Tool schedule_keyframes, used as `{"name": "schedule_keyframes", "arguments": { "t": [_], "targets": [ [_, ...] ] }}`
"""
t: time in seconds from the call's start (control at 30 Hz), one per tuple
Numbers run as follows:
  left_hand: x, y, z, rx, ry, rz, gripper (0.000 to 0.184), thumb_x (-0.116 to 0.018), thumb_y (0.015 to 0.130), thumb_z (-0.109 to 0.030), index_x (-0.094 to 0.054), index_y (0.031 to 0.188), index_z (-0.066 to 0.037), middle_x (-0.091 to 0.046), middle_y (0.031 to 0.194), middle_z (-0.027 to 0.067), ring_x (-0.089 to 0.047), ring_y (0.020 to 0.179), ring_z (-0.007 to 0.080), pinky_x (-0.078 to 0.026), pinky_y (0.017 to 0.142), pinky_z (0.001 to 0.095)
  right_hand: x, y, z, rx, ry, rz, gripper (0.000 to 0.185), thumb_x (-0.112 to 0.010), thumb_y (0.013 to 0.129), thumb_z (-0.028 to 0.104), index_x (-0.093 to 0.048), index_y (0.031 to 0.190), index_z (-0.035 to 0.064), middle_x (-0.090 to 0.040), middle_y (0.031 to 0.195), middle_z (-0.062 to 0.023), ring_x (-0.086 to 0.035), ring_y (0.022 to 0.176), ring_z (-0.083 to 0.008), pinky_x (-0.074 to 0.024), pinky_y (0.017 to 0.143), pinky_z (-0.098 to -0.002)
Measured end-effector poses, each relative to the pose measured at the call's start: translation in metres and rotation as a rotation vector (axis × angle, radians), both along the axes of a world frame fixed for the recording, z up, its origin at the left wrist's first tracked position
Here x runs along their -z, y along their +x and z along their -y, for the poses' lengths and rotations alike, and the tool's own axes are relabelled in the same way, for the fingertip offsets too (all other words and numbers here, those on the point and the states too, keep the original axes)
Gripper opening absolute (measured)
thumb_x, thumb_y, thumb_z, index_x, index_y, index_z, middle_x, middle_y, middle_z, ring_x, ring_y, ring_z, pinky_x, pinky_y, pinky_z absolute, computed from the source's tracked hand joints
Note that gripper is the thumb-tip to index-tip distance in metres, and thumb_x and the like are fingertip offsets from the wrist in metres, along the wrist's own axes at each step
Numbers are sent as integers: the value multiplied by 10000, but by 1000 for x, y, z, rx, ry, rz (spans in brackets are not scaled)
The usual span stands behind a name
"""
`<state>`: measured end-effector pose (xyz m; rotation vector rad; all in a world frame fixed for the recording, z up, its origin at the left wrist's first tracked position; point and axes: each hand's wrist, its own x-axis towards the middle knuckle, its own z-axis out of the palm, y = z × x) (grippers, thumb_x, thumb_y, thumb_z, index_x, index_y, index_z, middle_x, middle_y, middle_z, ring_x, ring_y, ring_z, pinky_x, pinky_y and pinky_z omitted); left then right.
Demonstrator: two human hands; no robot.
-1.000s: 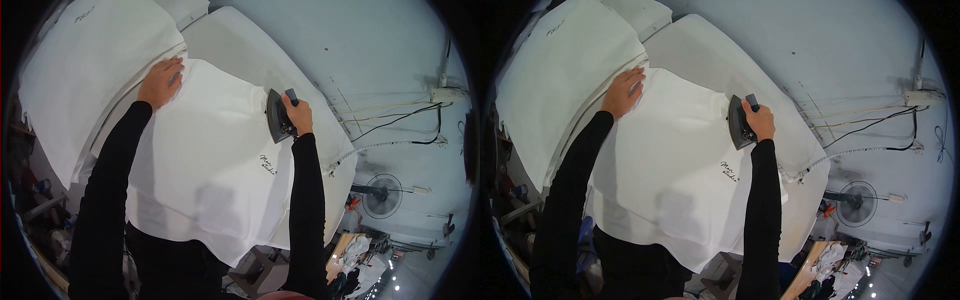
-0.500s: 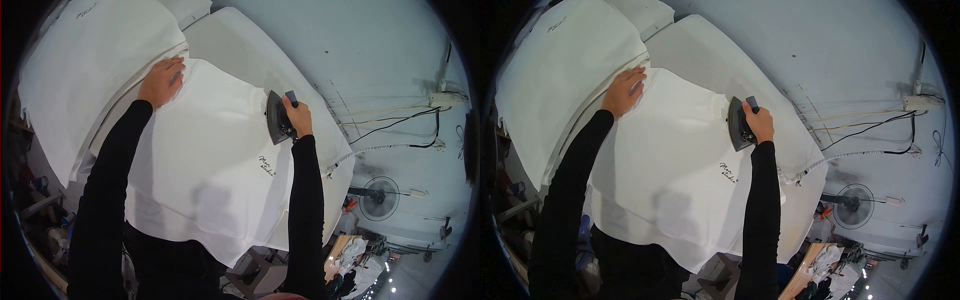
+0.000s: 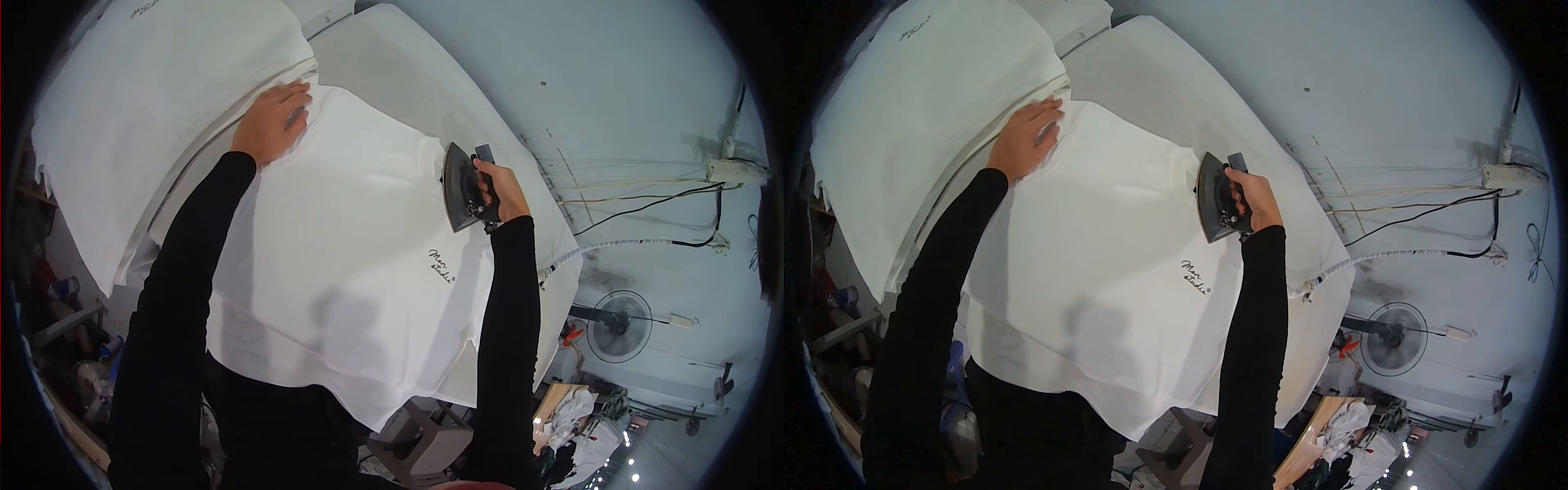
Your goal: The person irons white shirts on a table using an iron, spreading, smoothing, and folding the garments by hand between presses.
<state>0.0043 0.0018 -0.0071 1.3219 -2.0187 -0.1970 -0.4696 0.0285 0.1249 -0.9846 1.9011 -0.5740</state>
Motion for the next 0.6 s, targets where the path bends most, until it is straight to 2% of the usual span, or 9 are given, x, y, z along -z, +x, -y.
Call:
{"name": "schedule_keyframes", "arguments": {
  "t": [0.2,0.33,0.6],
  "targets": [
    [-1,1,-1,20,39,-13,288,-690,1064,-165,-743,1335,-85,-692,1574,73,-580,1500,346,-439,1274,469,1,2,3,2,36,-45,405,-821,1003,406,-609,784,139,-512,635,23,-421,469,-118,-291,500,-324],
    [0,-1,-2,-6,7,-9,269,-690,1041,-187,-741,1286,-89,-705,1555,73,-604,1473,317,-457,1258,456,3,-1,1,-29,-2,-50,419,-874,946,427,-622,806,124,-543,669,21,-439,506,-109,-304,502,-318],
    [-1,0,-1,-2,14,-9,266,-691,1044,-192,-741,1284,-89,-705,1556,66,-601,1479,308,-459,1260,451,3,-1,1,-45,-12,-60,443,-884,952,439,-612,818,116,-540,671,26,-434,501,-103,-311,495,-306]
  ]
}}
